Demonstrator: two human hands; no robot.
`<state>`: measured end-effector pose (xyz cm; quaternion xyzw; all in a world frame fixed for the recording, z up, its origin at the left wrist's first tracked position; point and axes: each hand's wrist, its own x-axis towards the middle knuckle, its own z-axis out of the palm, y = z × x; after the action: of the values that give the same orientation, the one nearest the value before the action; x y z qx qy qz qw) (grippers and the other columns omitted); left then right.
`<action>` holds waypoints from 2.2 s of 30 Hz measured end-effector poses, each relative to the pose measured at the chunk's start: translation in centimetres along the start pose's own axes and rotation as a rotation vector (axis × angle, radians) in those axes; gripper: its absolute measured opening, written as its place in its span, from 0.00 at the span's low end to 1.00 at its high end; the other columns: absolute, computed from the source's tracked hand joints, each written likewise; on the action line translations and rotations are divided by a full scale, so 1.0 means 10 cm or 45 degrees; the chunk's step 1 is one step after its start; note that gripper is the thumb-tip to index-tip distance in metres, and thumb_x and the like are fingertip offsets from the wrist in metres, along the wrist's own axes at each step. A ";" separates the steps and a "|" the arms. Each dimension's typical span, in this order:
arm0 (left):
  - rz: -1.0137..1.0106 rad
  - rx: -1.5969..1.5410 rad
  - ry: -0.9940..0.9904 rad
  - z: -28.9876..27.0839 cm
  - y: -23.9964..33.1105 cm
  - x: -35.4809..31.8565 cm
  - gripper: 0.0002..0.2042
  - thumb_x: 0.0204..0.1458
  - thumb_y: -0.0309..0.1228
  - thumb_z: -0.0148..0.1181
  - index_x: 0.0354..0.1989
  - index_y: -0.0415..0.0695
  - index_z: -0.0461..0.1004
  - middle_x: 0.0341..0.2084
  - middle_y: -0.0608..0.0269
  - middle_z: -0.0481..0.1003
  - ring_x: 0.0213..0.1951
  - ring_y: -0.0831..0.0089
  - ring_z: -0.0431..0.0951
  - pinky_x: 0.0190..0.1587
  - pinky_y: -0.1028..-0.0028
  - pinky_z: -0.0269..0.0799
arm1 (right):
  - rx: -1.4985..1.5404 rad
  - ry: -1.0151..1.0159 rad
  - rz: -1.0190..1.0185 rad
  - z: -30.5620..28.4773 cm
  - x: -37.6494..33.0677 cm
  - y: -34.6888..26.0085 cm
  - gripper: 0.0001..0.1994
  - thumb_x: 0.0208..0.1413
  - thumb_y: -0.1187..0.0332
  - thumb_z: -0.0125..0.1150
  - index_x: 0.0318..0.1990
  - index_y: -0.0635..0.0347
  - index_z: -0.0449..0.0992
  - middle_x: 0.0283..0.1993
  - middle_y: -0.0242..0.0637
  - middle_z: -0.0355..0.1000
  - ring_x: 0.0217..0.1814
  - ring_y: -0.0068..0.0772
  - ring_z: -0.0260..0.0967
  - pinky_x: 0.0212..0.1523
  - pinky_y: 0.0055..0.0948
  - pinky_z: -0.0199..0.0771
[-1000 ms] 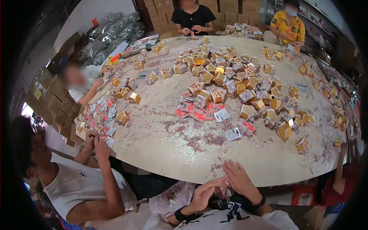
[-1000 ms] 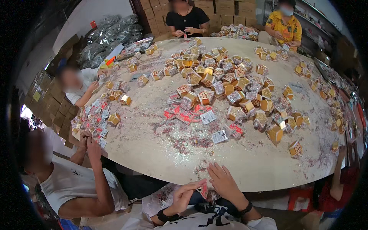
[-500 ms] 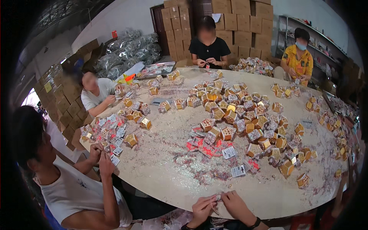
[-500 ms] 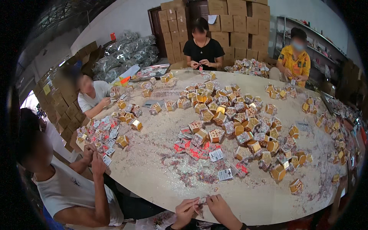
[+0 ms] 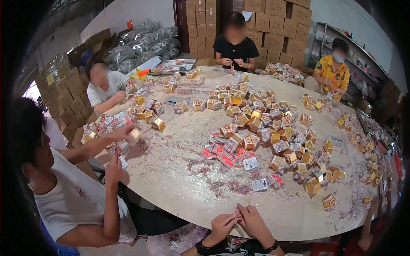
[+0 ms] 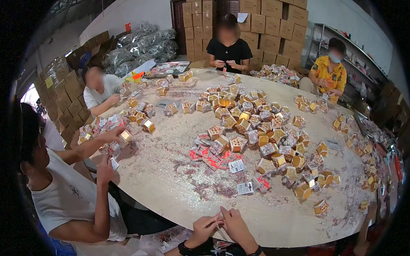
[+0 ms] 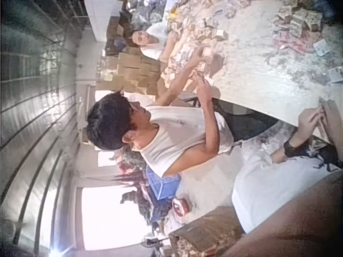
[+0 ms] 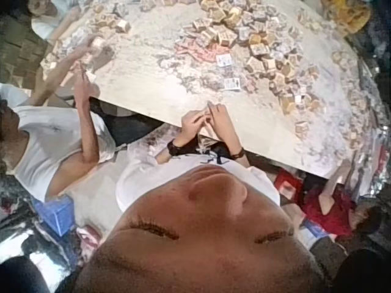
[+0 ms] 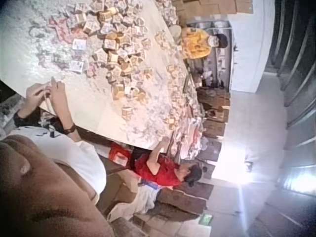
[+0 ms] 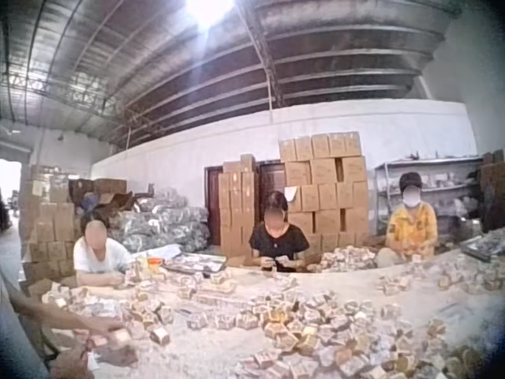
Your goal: Packaging small gold gift boxes with red labels in a production environment.
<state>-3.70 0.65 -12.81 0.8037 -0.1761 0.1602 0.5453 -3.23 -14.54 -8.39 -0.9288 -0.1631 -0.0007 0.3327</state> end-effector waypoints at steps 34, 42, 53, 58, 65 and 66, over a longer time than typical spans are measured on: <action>-0.017 0.036 0.000 0.06 0.05 0.03 0.15 0.47 0.26 0.59 0.45 0.42 0.75 0.31 0.58 0.77 0.32 0.64 0.77 0.37 0.71 0.71 | 0.445 0.175 0.109 -0.17 -0.20 0.06 0.07 0.50 0.73 0.61 0.37 0.64 0.77 0.33 0.44 0.74 0.31 0.34 0.74 0.32 0.27 0.73; 0.213 0.040 -0.028 0.06 0.03 0.04 0.16 0.44 0.25 0.62 0.45 0.40 0.75 0.29 0.60 0.78 0.28 0.66 0.77 0.33 0.72 0.70 | 0.752 0.211 0.197 -0.16 -0.25 0.01 0.06 0.49 0.74 0.62 0.36 0.63 0.77 0.34 0.42 0.74 0.34 0.33 0.74 0.34 0.25 0.75; 0.125 0.102 -0.043 0.07 0.00 -0.07 0.21 0.45 0.27 0.64 0.51 0.40 0.72 0.27 0.59 0.77 0.27 0.67 0.77 0.30 0.75 0.71 | 1.051 1.150 0.100 -0.05 -0.32 0.21 0.06 0.46 0.84 0.53 0.29 0.64 0.68 0.33 0.37 0.64 0.37 0.27 0.61 0.39 0.23 0.62; -0.047 -0.197 -0.089 0.02 0.21 -0.12 0.13 0.48 0.26 0.61 0.43 0.38 0.75 0.30 0.54 0.77 0.30 0.65 0.77 0.31 0.73 0.71 | 1.221 0.601 0.095 0.00 -0.39 0.24 0.05 0.47 0.83 0.58 0.31 0.65 0.70 0.32 0.39 0.67 0.36 0.27 0.65 0.38 0.23 0.66; 0.187 -0.050 -0.066 -0.02 0.60 0.02 0.07 0.43 0.27 0.65 0.30 0.38 0.77 0.26 0.53 0.76 0.26 0.61 0.75 0.30 0.70 0.71 | 1.369 0.563 0.071 0.15 -0.52 0.15 0.05 0.46 0.83 0.59 0.29 0.65 0.71 0.36 0.41 0.67 0.39 0.30 0.65 0.41 0.26 0.68; 0.266 0.050 -0.122 -0.04 0.58 0.02 0.07 0.42 0.27 0.66 0.29 0.38 0.77 0.25 0.54 0.76 0.25 0.61 0.74 0.29 0.69 0.71 | 1.369 0.633 0.077 0.16 -0.52 0.14 0.05 0.45 0.83 0.59 0.29 0.65 0.71 0.35 0.41 0.67 0.40 0.31 0.65 0.42 0.26 0.68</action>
<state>-6.18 -1.03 -7.78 0.7983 -0.2815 0.1810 0.5008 -7.87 -16.14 -11.12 -0.6062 -0.0310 -0.1261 0.7846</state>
